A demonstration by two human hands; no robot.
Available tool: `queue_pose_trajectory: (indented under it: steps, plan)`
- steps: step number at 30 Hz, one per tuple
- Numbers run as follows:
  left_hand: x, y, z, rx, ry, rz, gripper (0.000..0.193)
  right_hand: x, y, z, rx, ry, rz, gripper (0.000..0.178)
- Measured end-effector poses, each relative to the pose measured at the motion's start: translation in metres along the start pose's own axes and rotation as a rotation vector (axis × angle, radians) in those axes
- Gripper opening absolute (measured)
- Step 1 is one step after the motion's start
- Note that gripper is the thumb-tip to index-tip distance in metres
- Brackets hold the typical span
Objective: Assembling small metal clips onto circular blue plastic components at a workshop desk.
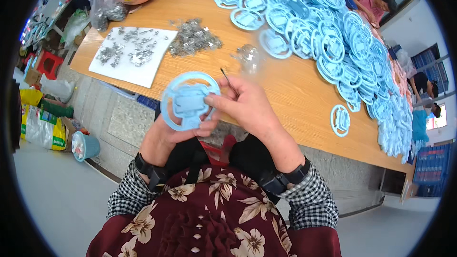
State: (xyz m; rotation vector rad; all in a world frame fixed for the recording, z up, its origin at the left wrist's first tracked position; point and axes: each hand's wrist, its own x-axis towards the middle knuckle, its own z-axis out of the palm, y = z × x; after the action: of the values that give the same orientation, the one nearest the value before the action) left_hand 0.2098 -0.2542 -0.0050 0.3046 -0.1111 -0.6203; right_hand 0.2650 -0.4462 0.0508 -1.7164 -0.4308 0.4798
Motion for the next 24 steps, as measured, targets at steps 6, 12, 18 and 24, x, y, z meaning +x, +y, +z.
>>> queue_pose_trajectory:
  steps: [6, 12, 18, 24]
  plan:
    - [-0.014, -0.011, 0.011, 0.32, 0.123, -0.036, 0.033, -0.009, 0.006, -0.006, -0.168, -0.033, 0.012, 0.026]
    - [-0.005, -0.026, 0.009, 0.301, 0.156, -0.119, 0.036, -0.021, 0.017, -0.012, 0.014, -0.05, 0.055, 0.028]
    - [0.0, -0.028, 0.006, 0.29, 0.099, -0.136, 0.035, -0.025, 0.033, -0.025, 0.042, -0.081, -0.025, 0.016]
    - [0.011, -0.021, 0.03, 0.456, 0.224, -0.187, 0.037, -0.035, 0.033, -0.035, 0.169, -0.01, -0.092, 0.033]
